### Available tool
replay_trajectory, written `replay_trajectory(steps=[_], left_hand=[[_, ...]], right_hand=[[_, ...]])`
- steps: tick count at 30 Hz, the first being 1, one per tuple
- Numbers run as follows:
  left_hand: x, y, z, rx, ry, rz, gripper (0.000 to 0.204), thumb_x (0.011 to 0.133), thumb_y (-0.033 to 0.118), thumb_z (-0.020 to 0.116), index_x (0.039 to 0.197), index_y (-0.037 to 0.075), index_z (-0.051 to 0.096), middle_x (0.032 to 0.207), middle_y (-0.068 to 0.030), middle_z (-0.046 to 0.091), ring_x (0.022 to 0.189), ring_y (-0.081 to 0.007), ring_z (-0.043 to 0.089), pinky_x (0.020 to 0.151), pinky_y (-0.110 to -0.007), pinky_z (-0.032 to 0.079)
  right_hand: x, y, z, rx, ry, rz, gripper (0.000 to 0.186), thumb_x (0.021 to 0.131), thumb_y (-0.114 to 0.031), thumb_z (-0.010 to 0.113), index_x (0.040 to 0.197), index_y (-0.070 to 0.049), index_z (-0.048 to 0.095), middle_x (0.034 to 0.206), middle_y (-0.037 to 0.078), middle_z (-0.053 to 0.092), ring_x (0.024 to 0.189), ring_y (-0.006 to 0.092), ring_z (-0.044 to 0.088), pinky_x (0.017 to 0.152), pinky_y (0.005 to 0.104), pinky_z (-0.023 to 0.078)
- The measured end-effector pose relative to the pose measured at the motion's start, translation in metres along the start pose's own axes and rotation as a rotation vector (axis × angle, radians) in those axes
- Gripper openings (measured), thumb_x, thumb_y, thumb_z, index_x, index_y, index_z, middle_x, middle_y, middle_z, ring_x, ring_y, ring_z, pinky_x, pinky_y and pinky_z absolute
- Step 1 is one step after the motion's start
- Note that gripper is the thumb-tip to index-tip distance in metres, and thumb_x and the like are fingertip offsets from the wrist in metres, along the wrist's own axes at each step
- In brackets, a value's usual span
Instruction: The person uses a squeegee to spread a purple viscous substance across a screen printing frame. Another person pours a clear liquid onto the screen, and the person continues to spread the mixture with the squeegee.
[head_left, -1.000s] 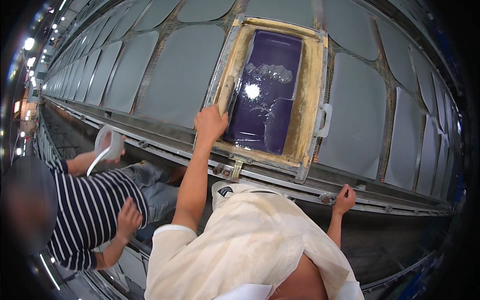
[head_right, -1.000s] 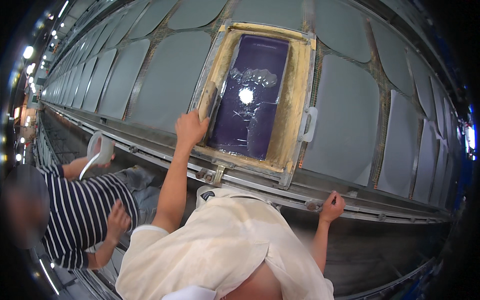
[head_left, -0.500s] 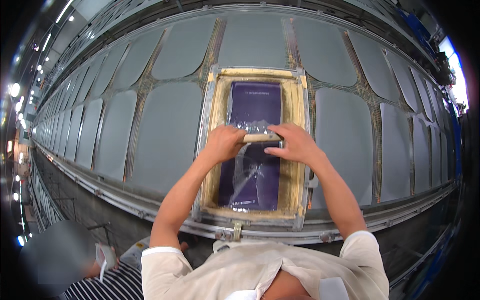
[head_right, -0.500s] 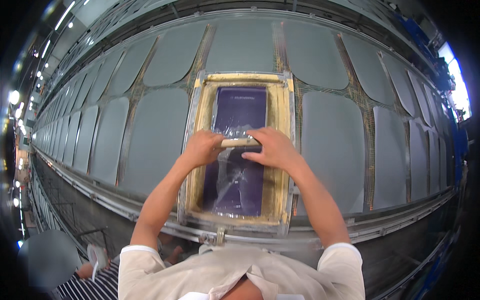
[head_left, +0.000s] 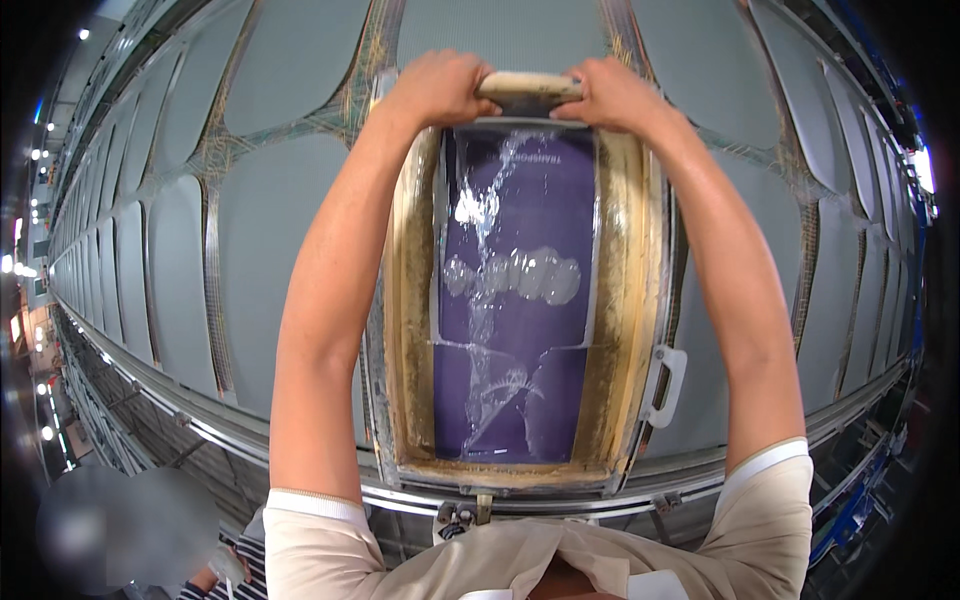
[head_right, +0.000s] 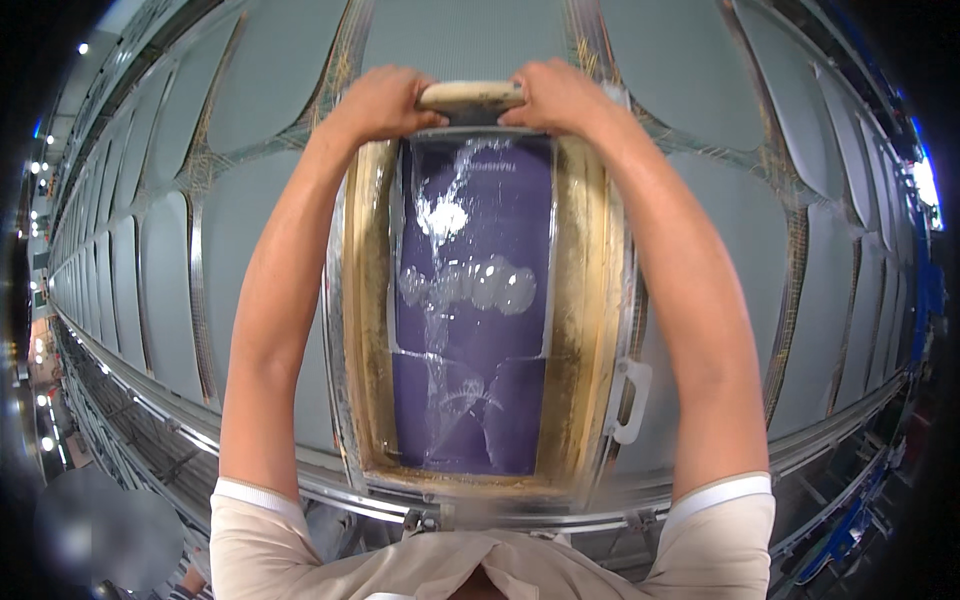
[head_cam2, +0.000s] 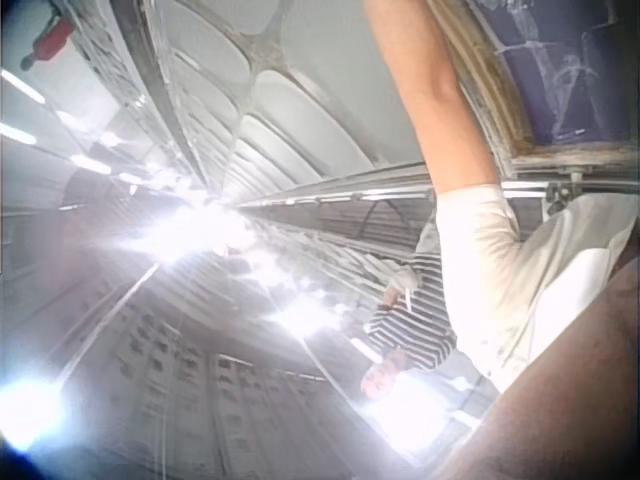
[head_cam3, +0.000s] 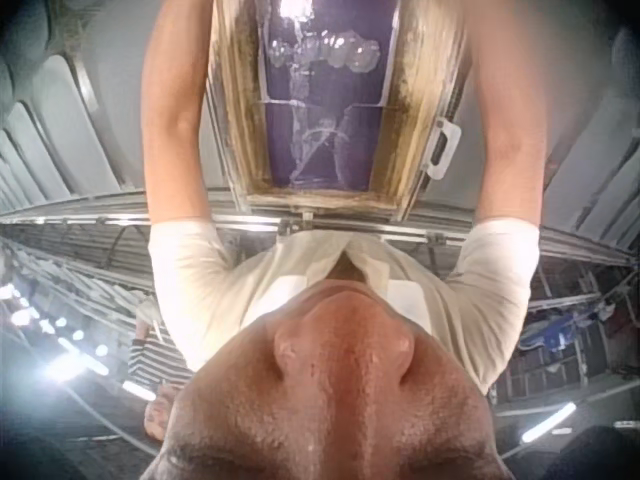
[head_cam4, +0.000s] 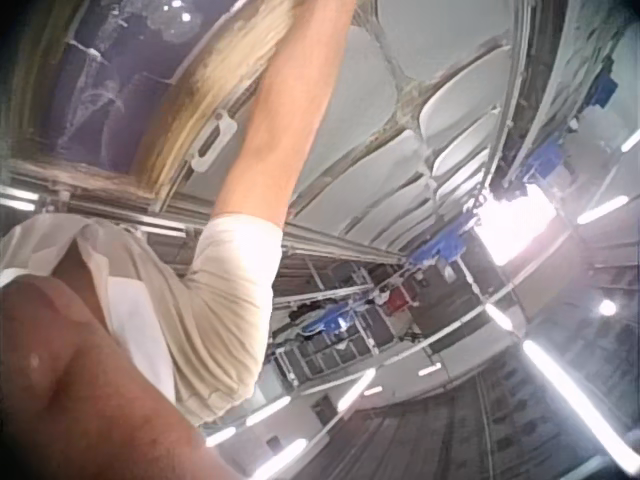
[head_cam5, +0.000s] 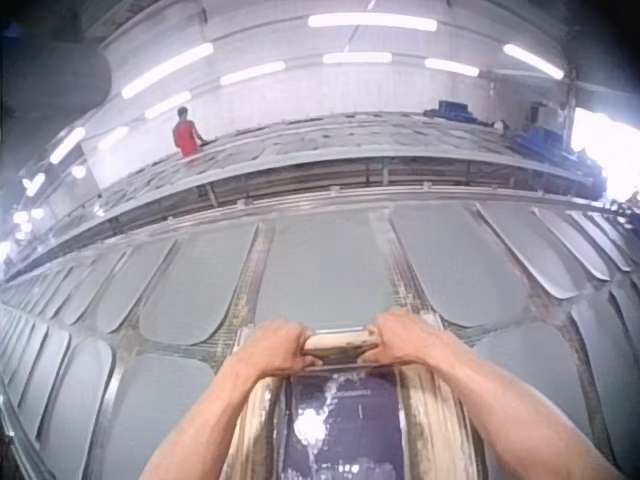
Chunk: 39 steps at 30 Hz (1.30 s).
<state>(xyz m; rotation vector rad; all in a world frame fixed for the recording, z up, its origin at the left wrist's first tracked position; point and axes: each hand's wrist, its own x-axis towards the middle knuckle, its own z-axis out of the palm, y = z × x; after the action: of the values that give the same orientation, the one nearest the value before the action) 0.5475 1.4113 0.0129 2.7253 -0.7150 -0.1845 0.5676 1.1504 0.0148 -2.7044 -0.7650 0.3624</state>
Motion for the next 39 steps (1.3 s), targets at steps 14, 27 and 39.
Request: replay_trajectory(steps=[14,27,39], left_hand=[[-0.208,0.134,0.042,0.009,0.017,-0.077,0.021,0.077,0.033,0.082,0.087,0.018,0.072,0.074,-0.0086,0.070,0.075,-0.0333,0.070,0.067,-0.048,0.054],[-0.390,0.234,0.071,-0.107,0.226,0.069,0.025,0.074,0.027,0.086,0.086,0.011,0.072,0.085,-0.0018,0.069,0.079,-0.0246,0.065,0.077,-0.039,0.047],[-0.225,0.125,0.032,0.017,0.074,0.082,0.025,0.075,0.033,0.086,0.083,0.013,0.074,0.076,-0.0069,0.069,0.074,-0.0299,0.066,0.078,-0.044,0.047]], right_hand=[[-0.204,-0.110,0.059,0.107,-0.026,-0.061,0.026,0.076,-0.023,0.083,0.096,-0.008,0.074,0.086,0.017,0.073,0.082,0.0394,0.070,0.076,0.0471,0.055],[-0.395,-0.208,0.118,0.044,0.084,-0.112,0.028,0.075,-0.014,0.082,0.100,-0.008,0.070,0.089,0.009,0.071,0.094,0.0293,0.067,0.088,0.0418,0.047],[-0.220,-0.122,0.047,-0.062,0.011,-0.091,0.027,0.073,-0.024,0.083,0.094,-0.010,0.075,0.080,0.012,0.073,0.079,0.0347,0.071,0.077,0.0457,0.055]])
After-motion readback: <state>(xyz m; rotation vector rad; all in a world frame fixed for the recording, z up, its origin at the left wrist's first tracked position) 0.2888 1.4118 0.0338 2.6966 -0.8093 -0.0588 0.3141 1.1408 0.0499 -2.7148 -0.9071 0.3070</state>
